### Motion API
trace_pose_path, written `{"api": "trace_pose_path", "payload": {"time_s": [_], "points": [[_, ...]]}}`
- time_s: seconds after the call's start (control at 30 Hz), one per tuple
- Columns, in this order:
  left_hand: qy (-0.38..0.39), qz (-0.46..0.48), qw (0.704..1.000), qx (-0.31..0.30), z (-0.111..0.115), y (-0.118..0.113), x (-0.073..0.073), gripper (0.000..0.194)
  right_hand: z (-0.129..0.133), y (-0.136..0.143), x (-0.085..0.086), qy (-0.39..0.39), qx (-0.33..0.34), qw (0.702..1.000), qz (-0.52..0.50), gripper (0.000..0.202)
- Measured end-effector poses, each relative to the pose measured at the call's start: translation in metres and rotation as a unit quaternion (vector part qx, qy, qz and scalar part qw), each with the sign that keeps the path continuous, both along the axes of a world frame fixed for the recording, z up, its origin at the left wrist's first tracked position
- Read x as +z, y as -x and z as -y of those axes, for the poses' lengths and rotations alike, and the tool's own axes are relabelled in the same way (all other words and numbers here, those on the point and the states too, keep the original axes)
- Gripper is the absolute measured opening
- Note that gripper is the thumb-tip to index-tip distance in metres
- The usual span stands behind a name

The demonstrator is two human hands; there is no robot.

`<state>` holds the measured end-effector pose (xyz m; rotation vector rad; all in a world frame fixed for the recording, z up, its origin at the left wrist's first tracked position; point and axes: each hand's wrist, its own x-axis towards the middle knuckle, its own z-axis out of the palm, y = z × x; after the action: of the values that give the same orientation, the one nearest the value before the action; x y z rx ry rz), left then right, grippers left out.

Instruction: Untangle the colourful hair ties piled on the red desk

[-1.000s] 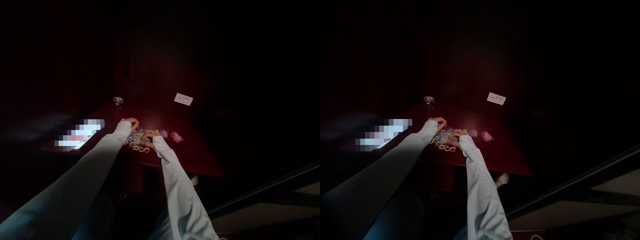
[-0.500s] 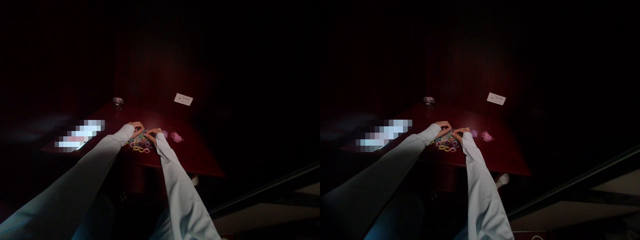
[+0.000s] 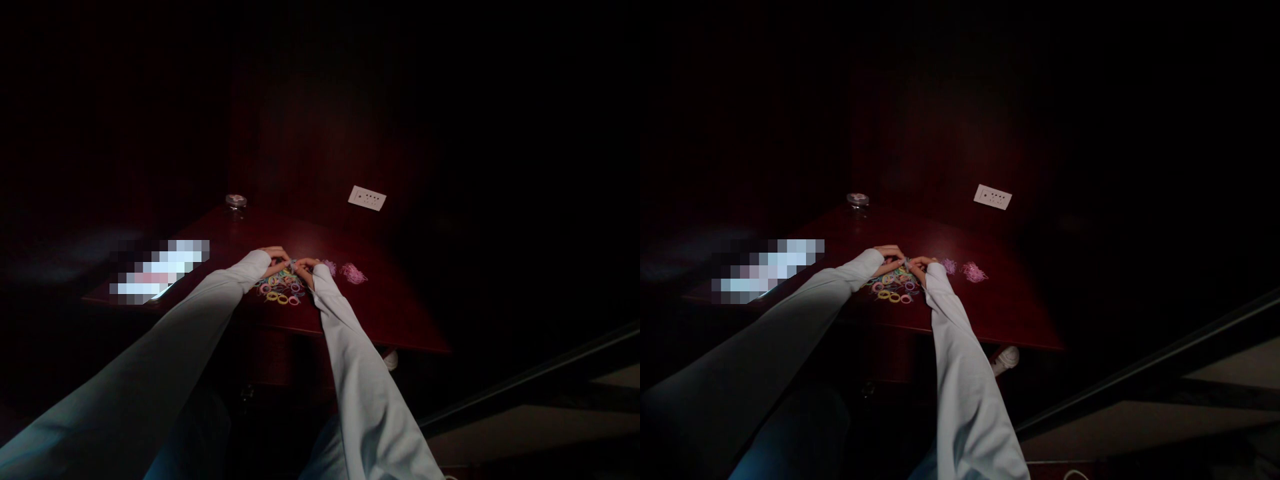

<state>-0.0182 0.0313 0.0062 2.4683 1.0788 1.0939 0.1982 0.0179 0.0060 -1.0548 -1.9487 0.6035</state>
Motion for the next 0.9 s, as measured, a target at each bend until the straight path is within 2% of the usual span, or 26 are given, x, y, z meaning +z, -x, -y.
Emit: {"api": "trace_pose_path", "payload": {"time_s": [0.27,0.4,0.57,0.73,0.9], "points": [[-0.003,0.005,0.999,0.035,-0.011,0.001,-0.011,0.038,-0.005,-0.003,-0.004,-0.011,-0.006,1.000,0.015,0.045],[-0.010,-0.005,0.999,0.054,-0.008,0.002,-0.009,0.039,-0.012,-0.002,-0.009,-0.018,-0.005,0.999,0.026,0.048],[-0.018,-0.033,0.996,0.084,-0.007,0.004,-0.005,0.034,-0.017,-0.002,-0.015,-0.044,-0.041,0.997,0.054,0.051],[-0.011,-0.063,0.995,0.078,-0.007,0.005,-0.003,0.035,-0.005,-0.004,-0.007,-0.088,-0.080,0.984,0.133,0.045],[-0.016,-0.076,0.995,0.066,-0.006,0.006,-0.004,0.036,0.006,-0.004,0.002,-0.098,-0.112,0.973,0.178,0.034]]}}
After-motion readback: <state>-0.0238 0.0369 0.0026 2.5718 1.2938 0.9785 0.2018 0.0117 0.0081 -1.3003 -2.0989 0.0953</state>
